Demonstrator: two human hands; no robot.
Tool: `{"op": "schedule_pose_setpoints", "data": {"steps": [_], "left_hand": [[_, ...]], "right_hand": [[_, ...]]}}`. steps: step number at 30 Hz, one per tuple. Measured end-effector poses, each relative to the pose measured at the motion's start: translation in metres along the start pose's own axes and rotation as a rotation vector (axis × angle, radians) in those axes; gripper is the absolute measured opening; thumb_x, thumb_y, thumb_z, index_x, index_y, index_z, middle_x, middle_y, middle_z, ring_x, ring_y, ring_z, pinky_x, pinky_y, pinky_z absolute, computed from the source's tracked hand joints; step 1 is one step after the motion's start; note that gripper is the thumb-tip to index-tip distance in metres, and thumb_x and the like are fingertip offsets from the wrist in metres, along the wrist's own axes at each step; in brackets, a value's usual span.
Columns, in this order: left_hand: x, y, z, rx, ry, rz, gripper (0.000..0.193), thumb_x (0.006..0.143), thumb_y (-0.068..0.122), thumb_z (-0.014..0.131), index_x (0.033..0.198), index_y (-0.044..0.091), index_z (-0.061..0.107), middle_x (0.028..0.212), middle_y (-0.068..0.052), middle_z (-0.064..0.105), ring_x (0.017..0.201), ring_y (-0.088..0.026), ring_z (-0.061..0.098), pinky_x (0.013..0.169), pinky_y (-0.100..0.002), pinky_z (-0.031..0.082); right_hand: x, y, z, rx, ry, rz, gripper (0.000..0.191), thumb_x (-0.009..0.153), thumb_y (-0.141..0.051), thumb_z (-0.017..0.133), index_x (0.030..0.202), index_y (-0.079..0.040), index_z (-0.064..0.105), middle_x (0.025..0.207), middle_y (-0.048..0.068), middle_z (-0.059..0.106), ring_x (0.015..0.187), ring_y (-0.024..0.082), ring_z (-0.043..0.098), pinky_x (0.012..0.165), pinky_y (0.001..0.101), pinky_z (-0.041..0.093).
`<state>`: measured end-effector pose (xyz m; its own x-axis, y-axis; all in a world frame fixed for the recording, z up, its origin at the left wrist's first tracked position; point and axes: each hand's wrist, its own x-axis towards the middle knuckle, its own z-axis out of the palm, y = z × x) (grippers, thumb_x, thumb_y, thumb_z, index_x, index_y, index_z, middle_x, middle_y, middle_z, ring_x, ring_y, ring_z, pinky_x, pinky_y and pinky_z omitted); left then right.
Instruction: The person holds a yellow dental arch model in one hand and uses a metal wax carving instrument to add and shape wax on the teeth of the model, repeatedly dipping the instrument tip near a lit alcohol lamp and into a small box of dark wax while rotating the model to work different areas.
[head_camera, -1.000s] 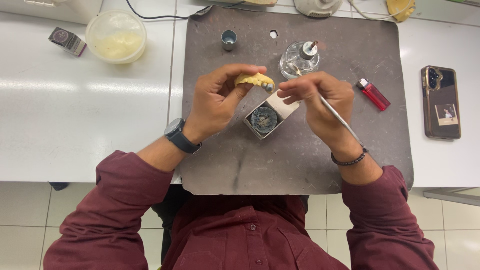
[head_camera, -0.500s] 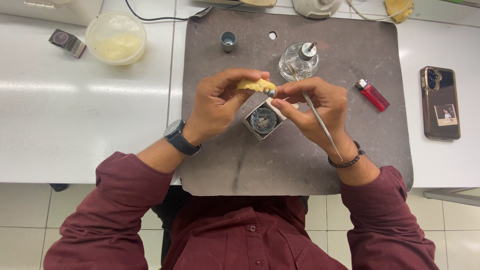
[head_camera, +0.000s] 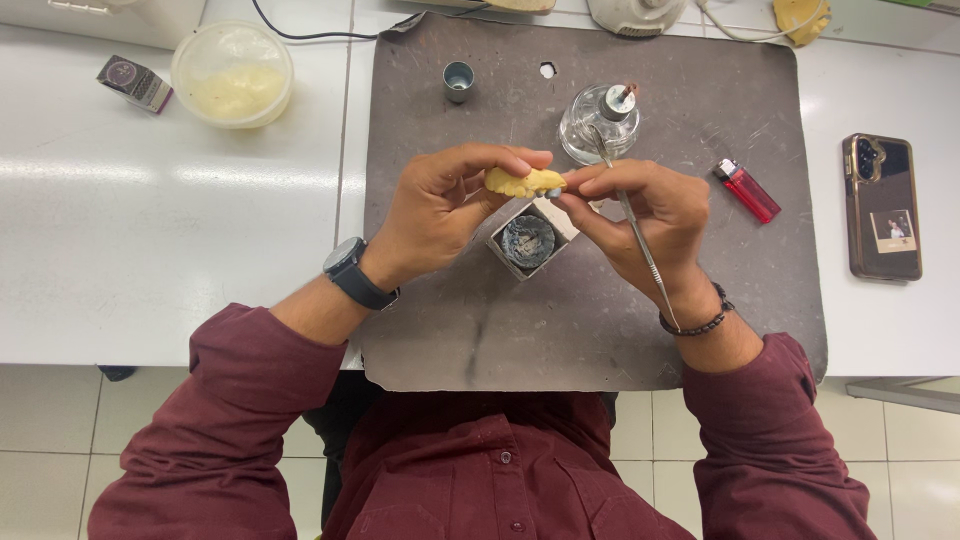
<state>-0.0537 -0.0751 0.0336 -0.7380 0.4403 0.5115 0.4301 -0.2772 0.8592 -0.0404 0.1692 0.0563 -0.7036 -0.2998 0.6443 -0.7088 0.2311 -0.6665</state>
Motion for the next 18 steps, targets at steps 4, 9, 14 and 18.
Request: {"op": "schedule_pose_setpoints", "data": {"steps": [4, 9, 14, 18], "left_hand": [[0.0002, -0.0004, -0.0001, -0.055, -0.006, -0.014, 0.030, 0.105, -0.011, 0.059, 0.129, 0.007, 0.062, 0.143, -0.015, 0.065, 0.133, -0.023, 0.065, 0.120, -0.037, 0.056], [0.0007, 0.0004, -0.0010, -0.019, -0.006, -0.021, 0.030, 0.105, -0.011, 0.059, 0.129, 0.007, 0.062, 0.143, -0.015, 0.065, 0.135, -0.024, 0.064, 0.121, -0.037, 0.056], [0.0004, 0.0022, -0.0011, -0.018, 0.005, -0.032, 0.030, 0.105, -0.010, 0.059, 0.128, 0.007, 0.062, 0.143, -0.015, 0.065, 0.136, -0.024, 0.064, 0.121, -0.037, 0.056], [0.0006, 0.0034, -0.0010, -0.007, 0.016, -0.047, 0.029, 0.105, -0.010, 0.060, 0.127, 0.007, 0.064, 0.142, -0.015, 0.065, 0.135, -0.024, 0.065, 0.120, -0.037, 0.057]], "right_hand": [[-0.0007, -0.0012, 0.0000, 0.009, -0.002, 0.000, 0.020, 0.093, 0.008, 0.083, 0.102, 0.002, 0.066, 0.106, 0.015, 0.075, 0.104, 0.023, 0.077, 0.082, 0.0276, 0.066], [0.0000, -0.0008, 0.0001, 0.007, -0.011, -0.015, 0.020, 0.093, 0.008, 0.083, 0.102, 0.002, 0.066, 0.105, 0.016, 0.075, 0.104, 0.023, 0.077, 0.083, 0.0281, 0.066], [0.0011, 0.0002, -0.0003, 0.004, -0.021, -0.024, 0.020, 0.092, 0.008, 0.082, 0.102, 0.002, 0.066, 0.105, 0.016, 0.075, 0.103, 0.023, 0.077, 0.085, 0.0297, 0.066], [0.0012, 0.0002, -0.0002, -0.001, -0.018, -0.029, 0.020, 0.093, 0.008, 0.082, 0.102, 0.002, 0.066, 0.106, 0.016, 0.075, 0.102, 0.022, 0.077, 0.081, 0.0278, 0.066]]}}
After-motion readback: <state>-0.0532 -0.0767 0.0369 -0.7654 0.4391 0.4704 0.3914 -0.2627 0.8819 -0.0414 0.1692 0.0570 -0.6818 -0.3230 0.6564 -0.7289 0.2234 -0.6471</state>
